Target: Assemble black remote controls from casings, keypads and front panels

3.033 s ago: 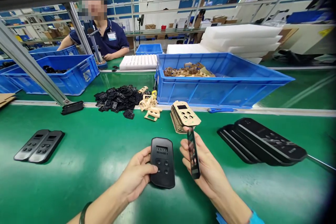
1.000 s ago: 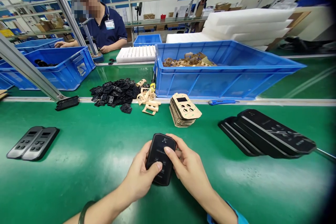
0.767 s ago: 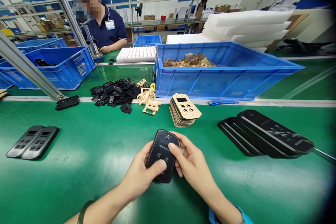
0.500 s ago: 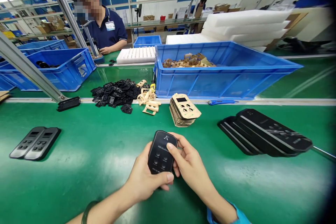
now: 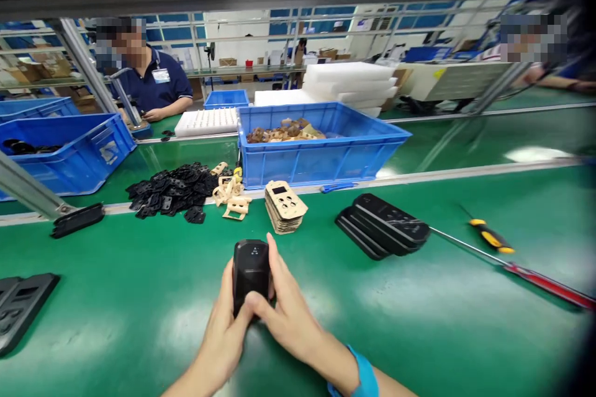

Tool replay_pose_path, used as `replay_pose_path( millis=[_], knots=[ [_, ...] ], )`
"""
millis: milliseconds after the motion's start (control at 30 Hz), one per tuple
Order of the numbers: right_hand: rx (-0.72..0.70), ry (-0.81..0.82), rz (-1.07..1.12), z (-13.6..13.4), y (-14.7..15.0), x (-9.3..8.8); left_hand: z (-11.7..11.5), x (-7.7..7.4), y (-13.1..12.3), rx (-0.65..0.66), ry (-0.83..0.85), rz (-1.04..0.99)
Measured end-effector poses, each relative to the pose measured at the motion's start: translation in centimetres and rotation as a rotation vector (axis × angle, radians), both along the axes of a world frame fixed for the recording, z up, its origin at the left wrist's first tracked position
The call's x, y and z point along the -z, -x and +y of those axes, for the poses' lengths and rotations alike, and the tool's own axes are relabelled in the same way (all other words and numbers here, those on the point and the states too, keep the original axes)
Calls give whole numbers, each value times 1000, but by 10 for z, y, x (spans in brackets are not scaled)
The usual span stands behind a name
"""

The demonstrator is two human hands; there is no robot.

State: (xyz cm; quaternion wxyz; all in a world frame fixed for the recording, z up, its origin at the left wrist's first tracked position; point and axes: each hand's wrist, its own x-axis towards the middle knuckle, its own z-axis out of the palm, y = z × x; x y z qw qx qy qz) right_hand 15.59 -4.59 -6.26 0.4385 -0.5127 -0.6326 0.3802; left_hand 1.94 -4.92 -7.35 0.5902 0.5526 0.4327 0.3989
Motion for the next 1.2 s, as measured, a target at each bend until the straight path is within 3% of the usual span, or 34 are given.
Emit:
replay_pose_path(
  millis=[133,200,267,367,500,633,800,933,1067,1167,1200],
  knots=[
    [-17,-35,-226,4,-20,-31,-13,19,0,165,-194,14],
    [87,-132,-408,11,-49,-51,-11,20,3,208,-237,11],
    [322,-215,-666,19,-91,-67,-3,15,8,182,-241,30],
    [580,-120,-1073,31,-159,-80,8,3,14,109,-187,140],
    [608,-80,-1144,41,-210,-76,16,-8,19,17,-312,235],
    [579,-214,-1139,50,-189,-71,20,-7,22,39,-459,295],
    [143,-436,-1068,70,-119,-64,21,1,20,-131,-584,457],
    [-17,-491,-1060,84,-96,-52,20,8,19,-143,-659,549],
    [25,-590,-996,80,-97,-49,21,9,21,-131,-615,498],
    [194,-739,-685,63,-86,-47,24,4,22,-167,-520,366],
    [230,-723,-559,56,-80,-45,26,2,22,-181,-471,300]
  ],
)
